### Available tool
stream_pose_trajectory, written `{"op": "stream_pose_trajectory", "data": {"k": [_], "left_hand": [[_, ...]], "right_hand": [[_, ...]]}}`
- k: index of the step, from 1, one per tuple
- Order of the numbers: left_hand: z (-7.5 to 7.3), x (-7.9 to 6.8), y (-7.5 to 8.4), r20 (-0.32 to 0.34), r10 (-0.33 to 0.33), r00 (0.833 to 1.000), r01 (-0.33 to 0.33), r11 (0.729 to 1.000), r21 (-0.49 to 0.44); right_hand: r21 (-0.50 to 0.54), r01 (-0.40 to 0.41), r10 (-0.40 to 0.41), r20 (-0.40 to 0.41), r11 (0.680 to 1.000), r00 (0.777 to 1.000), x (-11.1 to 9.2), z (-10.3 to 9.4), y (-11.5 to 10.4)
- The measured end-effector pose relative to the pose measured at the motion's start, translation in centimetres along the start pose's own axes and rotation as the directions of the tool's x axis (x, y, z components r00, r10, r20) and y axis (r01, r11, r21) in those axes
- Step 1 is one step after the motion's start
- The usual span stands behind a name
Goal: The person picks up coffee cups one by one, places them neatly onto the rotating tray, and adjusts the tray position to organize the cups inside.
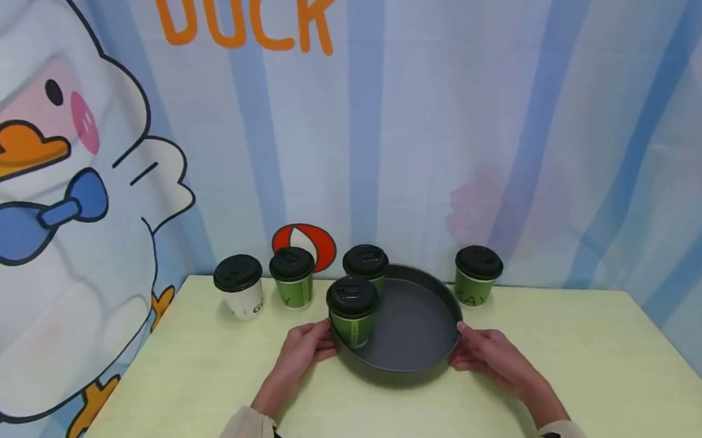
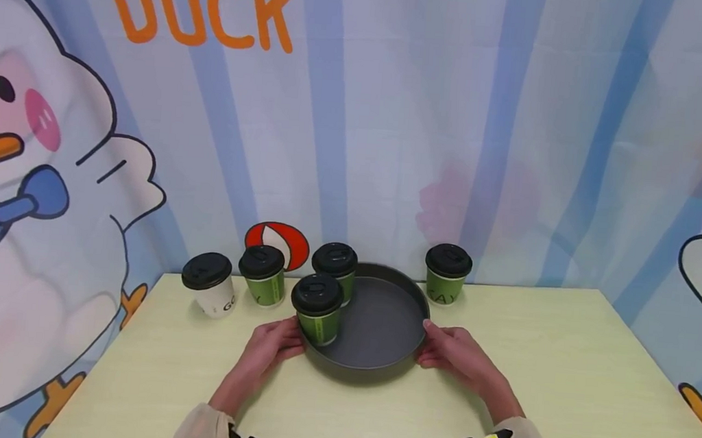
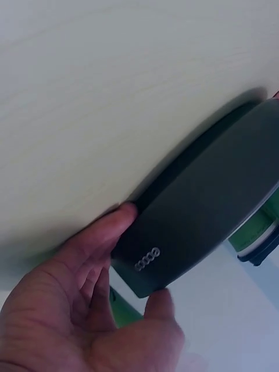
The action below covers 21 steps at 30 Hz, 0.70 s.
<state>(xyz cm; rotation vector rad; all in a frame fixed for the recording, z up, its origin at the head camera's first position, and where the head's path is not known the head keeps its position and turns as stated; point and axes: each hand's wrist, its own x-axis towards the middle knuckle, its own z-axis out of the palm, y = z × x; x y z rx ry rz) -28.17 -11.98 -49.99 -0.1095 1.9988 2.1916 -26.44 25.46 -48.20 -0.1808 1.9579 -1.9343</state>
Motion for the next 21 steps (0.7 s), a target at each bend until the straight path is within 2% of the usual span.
{"op": "stream_pose_trajectory", "data": {"k": [3,5,11,17,21], "left_hand": [[-0.03,0.01,0.11,0.001,0.0,1.0,0.0,1.0,-0.003],[-0.06,0.0,0.12,0.0,0.0,1.0,0.0,1.0,-0.009],[-0.2,0.01,-0.02,0.005,0.014,1.0,-0.014,1.0,-0.027],[-0.17,0.16,0.05,0.01,0.013,1.0,-0.013,1.0,-0.026],[-0.06,-0.03,0.07,0.007,0.003,1.0,-0.003,1.0,-0.029]], "right_hand": [[0.01,0.012,-0.012,-0.055,1.0,0.998,0.32,0.45,-0.03],[0.012,0.006,-0.006,-0.051,1.0,0.999,0.37,0.54,-0.05],[-0.012,-0.021,0.022,0.033,1.0,0.999,-0.01,0.24,-0.09],[0.013,0.001,-0.001,-0.029,1.0,1.0,0.05,0.19,0.17],[0.01,0.018,-0.018,-0.015,1.0,1.0,0.04,0.1,0.23]]}}
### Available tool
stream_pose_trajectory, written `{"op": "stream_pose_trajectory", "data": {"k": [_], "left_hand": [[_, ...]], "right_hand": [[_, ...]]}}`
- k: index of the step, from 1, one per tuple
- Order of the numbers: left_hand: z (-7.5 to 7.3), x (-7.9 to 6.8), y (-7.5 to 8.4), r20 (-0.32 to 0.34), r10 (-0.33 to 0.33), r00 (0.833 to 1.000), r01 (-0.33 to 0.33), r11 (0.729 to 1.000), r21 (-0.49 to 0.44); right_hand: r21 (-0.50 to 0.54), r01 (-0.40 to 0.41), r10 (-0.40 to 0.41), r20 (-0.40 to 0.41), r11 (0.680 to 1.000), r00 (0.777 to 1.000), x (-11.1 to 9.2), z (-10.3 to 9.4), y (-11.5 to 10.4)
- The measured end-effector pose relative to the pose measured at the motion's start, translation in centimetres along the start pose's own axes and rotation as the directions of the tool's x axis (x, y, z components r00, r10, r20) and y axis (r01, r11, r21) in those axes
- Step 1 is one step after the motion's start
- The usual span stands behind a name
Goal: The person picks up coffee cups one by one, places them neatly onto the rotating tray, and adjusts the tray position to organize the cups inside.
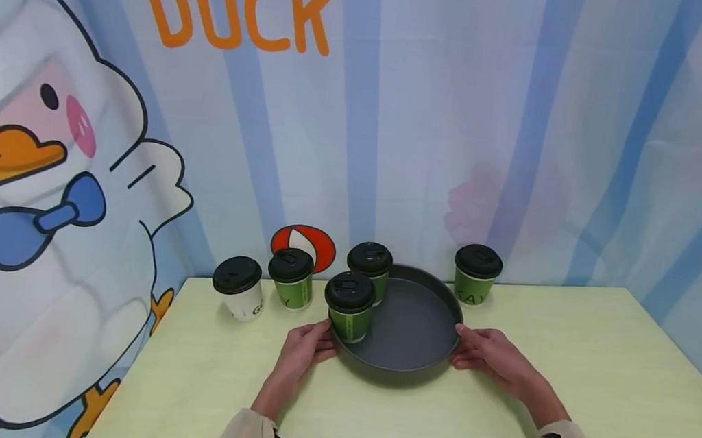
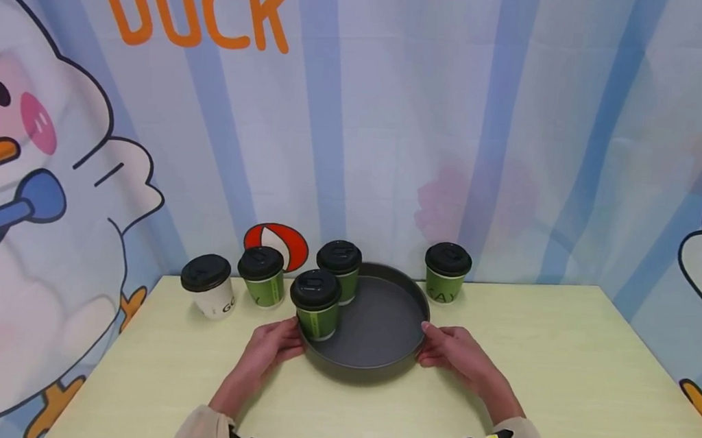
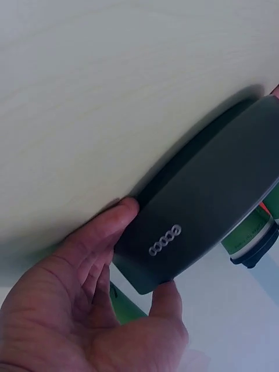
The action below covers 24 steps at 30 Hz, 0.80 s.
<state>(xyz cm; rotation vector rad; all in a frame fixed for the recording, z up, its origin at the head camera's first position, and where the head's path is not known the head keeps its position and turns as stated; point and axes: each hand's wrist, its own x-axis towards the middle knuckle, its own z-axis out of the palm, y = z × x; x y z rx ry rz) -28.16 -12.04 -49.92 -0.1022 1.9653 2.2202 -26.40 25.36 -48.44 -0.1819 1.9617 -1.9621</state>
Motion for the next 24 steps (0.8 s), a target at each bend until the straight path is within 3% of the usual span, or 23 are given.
{"op": "stream_pose_trajectory", "data": {"k": [3,5,8,10,14,17,19,22,24], "left_hand": [[-0.1,-0.1,-0.1,-0.003,-0.009,1.0,0.009,1.0,-0.01],[-0.1,-0.1,-0.2,-0.001,-0.013,1.0,0.013,1.0,-0.013],[-0.2,-0.1,-0.2,-0.004,-0.015,1.0,0.015,1.0,-0.012],[-0.2,-0.1,-0.1,-0.006,-0.016,1.0,0.016,1.0,-0.009],[-0.2,0.0,-0.1,-0.003,-0.012,1.0,0.012,1.0,0.001],[-0.2,-0.1,0.0,-0.002,-0.007,1.0,0.007,1.0,0.004],[-0.2,-0.2,0.0,-0.001,-0.002,1.0,0.002,1.0,0.001],[-0.3,-0.1,0.0,0.002,0.002,1.0,-0.002,1.0,-0.006],[-0.3,0.0,0.0,0.008,0.001,1.0,0.0,1.0,-0.004]], "right_hand": [[-0.036,-0.007,0.009,0.033,0.999,0.999,-0.1,-0.1,-0.2],[-0.076,-0.015,0.016,0.014,0.997,1.0,-0.1,-0.1,-0.4],[-0.204,-0.02,-0.004,-0.117,0.979,0.993,-0.1,-0.4,-0.8],[-0.312,-0.045,-0.035,-0.247,0.949,0.968,0.0,-0.6,-1.2],[-0.515,-0.118,-0.148,-0.447,0.849,0.882,0.3,-1.7,-1.9],[-0.612,-0.113,-0.26,-0.486,0.783,0.834,0.9,-2.7,-2.7],[-0.645,-0.085,-0.327,-0.491,0.76,0.807,1.5,-3.3,-3.4],[-0.676,-0.054,-0.385,-0.483,0.735,0.787,2.5,-3.8,-4.6],[-0.684,-0.038,-0.398,-0.468,0.728,0.789,3.1,-4.1,-5.3]]}}
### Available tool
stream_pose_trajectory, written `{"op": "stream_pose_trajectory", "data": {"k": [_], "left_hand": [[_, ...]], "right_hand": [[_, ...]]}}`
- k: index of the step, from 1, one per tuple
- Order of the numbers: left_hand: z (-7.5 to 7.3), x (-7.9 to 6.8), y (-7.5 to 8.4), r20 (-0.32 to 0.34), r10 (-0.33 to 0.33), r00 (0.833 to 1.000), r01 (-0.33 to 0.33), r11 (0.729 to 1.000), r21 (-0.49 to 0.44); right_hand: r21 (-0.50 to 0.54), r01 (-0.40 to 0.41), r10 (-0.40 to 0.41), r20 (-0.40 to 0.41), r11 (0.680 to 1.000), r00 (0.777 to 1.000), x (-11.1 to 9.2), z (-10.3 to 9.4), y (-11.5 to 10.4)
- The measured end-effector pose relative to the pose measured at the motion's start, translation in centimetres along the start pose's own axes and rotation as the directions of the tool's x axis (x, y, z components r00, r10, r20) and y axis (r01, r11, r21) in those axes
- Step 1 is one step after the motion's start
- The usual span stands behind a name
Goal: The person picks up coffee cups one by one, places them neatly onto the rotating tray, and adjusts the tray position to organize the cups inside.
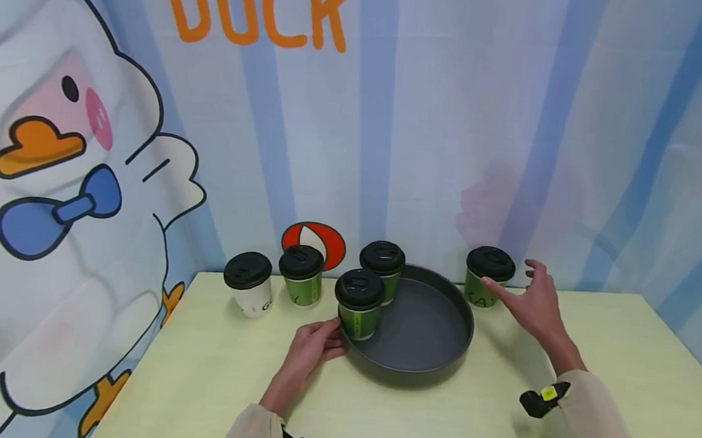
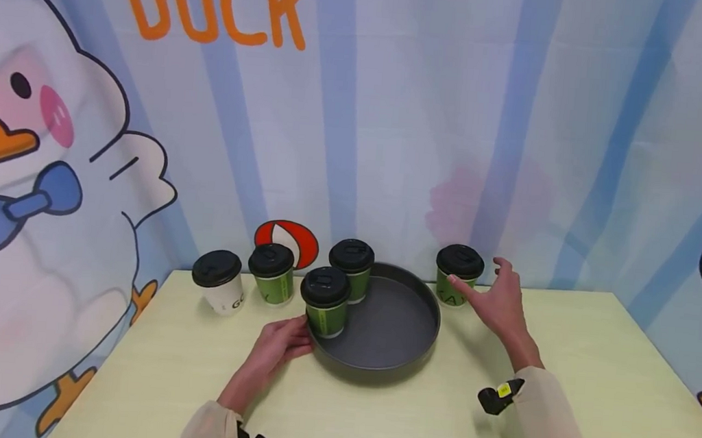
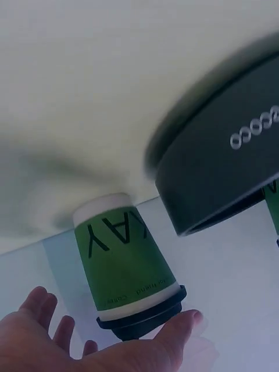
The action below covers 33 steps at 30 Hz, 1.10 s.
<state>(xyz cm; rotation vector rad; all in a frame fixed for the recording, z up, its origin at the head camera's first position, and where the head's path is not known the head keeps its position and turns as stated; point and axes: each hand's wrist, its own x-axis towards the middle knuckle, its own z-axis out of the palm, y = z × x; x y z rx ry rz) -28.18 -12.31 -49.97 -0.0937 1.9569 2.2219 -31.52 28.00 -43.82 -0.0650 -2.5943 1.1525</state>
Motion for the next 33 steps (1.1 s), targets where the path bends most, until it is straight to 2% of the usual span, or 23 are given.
{"op": "stream_pose_trajectory", "data": {"k": [9,14,18,33], "left_hand": [[-0.1,0.2,0.5,0.0,-0.016,1.0,0.016,1.0,0.019],[0.1,0.1,0.3,-0.005,-0.019,1.0,0.019,1.0,0.017],[0.1,0.1,0.2,-0.007,-0.016,1.0,0.016,1.0,0.014],[-0.1,0.2,-0.1,-0.003,-0.008,1.0,0.008,1.0,0.002]], "right_hand": [[0.043,0.032,-0.036,0.092,0.999,0.995,2.7,0.0,-1.7],[0.022,0.073,-0.075,0.124,0.997,0.989,3.7,0.4,-1.4],[0.025,0.074,-0.077,0.15,0.997,0.986,4.0,0.8,-0.7],[0.048,0.078,-0.083,0.102,0.996,0.991,3.5,1.5,0.2]]}}
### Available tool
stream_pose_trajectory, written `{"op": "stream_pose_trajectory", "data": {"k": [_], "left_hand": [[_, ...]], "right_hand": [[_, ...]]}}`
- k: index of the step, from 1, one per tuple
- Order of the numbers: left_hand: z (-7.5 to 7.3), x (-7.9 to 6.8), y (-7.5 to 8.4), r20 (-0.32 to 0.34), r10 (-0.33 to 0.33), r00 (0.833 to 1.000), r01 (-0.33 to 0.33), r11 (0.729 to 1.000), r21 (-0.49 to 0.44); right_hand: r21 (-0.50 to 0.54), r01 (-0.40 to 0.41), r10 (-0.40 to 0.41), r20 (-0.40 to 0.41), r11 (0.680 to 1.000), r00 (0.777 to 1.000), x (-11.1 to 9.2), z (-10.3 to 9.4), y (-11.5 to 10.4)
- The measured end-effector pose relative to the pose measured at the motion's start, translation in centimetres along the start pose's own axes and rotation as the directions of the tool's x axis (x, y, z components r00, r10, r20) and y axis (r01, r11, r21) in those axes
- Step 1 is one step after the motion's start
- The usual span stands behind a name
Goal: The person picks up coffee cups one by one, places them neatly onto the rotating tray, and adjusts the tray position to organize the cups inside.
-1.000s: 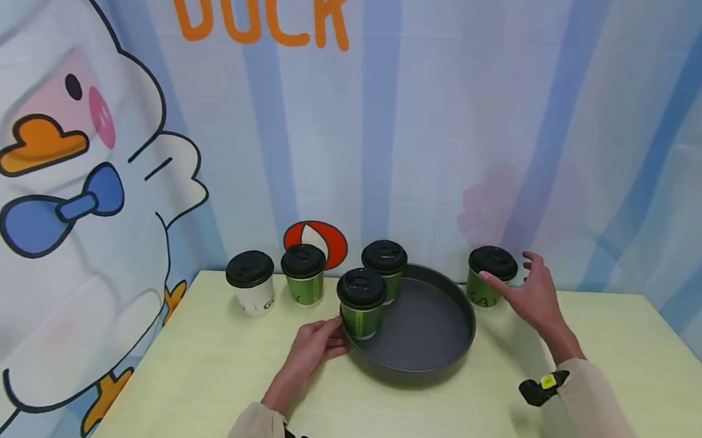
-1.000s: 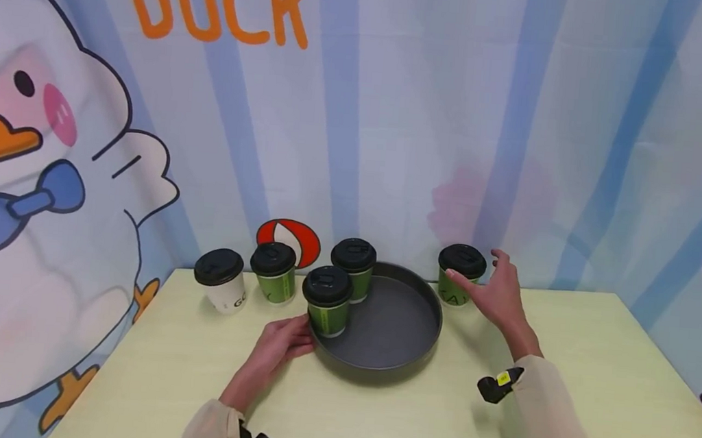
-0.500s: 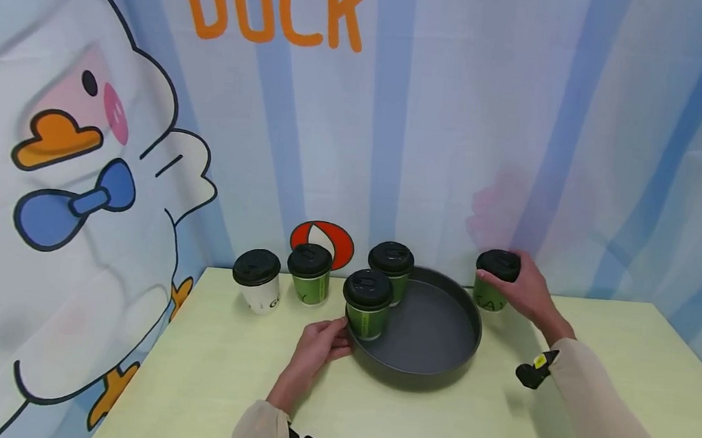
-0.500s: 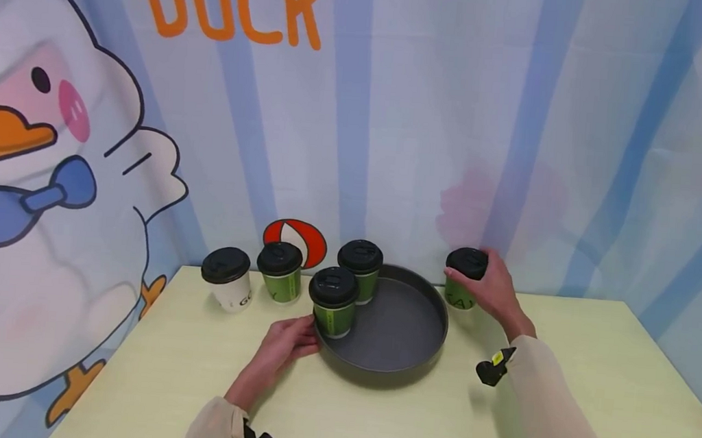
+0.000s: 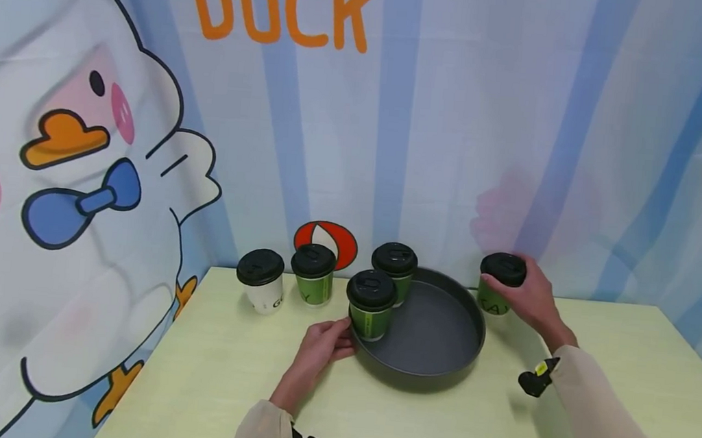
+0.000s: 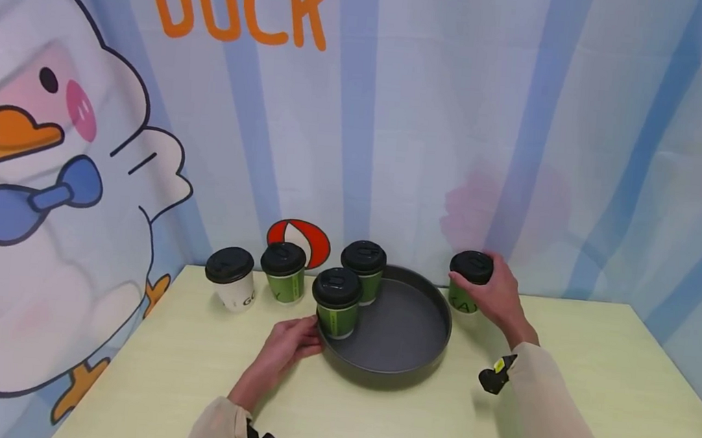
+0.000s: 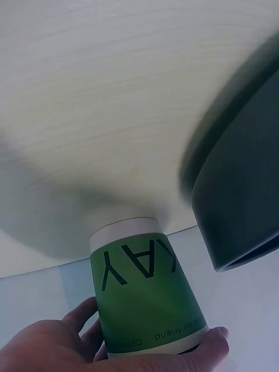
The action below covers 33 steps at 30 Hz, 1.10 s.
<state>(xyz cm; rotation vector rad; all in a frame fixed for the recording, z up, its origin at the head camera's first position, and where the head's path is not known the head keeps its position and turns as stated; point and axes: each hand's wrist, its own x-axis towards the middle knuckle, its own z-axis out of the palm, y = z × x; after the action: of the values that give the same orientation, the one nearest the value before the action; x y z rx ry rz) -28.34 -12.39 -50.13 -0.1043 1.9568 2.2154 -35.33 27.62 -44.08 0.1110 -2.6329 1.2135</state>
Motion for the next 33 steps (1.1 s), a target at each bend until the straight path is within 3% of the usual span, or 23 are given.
{"op": "stream_pose_trajectory", "data": {"k": [13,19,33], "left_hand": [[0.3,-0.2,-0.1,-0.006,0.01,1.0,-0.01,1.0,-0.006],[0.3,0.0,-0.2,-0.004,0.008,1.0,-0.008,1.0,0.0],[0.1,-0.1,0.1,-0.001,0.017,1.0,-0.017,1.0,0.007]], "right_hand": [[-0.048,0.026,-0.025,0.024,0.999,0.999,-0.8,-1.1,0.4],[-0.05,0.048,-0.049,-0.003,0.998,0.999,-1.3,-2.2,-0.1],[0.01,0.168,-0.168,-0.019,0.986,0.986,-2.4,-3.9,-5.8]]}}
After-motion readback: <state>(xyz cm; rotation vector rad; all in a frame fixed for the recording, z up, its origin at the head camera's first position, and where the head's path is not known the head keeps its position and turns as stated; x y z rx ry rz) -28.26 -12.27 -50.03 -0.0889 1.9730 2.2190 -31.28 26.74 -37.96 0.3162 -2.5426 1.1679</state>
